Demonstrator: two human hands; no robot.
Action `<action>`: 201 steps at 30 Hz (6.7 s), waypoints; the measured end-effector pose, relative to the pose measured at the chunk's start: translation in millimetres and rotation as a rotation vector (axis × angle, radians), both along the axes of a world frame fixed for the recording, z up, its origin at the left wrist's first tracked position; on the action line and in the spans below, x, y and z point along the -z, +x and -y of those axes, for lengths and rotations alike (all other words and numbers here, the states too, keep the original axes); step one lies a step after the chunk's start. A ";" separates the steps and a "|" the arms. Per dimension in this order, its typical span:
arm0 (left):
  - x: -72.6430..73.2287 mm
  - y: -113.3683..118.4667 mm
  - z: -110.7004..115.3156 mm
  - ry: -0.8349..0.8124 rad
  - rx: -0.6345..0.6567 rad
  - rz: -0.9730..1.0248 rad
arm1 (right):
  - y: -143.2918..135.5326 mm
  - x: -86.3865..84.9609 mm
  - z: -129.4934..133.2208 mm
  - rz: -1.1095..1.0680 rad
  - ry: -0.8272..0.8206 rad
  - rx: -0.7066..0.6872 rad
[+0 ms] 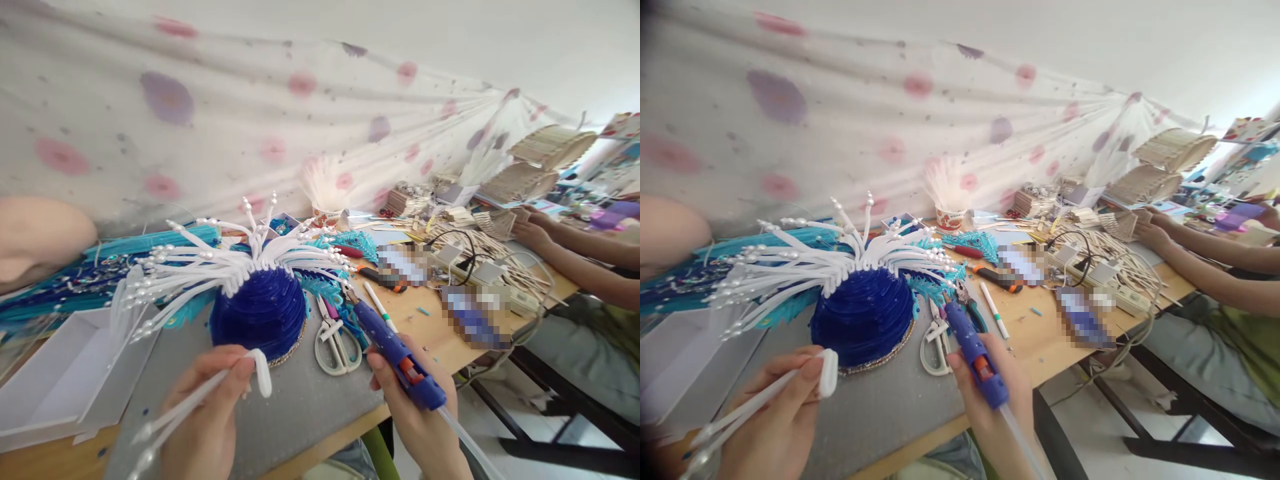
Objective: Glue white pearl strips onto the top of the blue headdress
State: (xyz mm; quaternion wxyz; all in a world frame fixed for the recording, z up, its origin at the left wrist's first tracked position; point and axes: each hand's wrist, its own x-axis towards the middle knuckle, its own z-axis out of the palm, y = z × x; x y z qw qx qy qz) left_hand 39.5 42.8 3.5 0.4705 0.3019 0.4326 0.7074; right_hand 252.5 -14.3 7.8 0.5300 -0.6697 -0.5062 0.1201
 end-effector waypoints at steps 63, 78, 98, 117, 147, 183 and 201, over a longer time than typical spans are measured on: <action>2.3 9.4 -3.0 0.020 0.120 -0.010 | -6.7 -18.0 -6.6 -0.607 -0.256 -0.568; 5.3 9.5 -6.0 -0.058 0.136 0.022 | -4.8 -15.0 -6.0 -0.581 -0.236 -0.589; -6.0 20.0 -0.9 -0.122 0.103 0.131 | -9.0 -5.0 -0.8 -0.725 -0.190 -0.407; 4.5 10.0 2.0 -0.166 0.299 0.187 | 2.4 -12.2 -20.8 -0.232 -0.049 -0.586; 8.8 3.3 -1.7 -0.200 0.209 0.146 | -12.5 -19.8 -5.7 -0.559 -0.233 -0.443; 8.5 3.3 1.0 -0.190 0.222 0.114 | -8.7 -20.5 -6.3 -0.486 -0.260 -0.433; 7.8 5.8 -0.9 -0.212 0.205 0.111 | -5.5 -21.0 -5.8 -0.483 -0.094 -0.619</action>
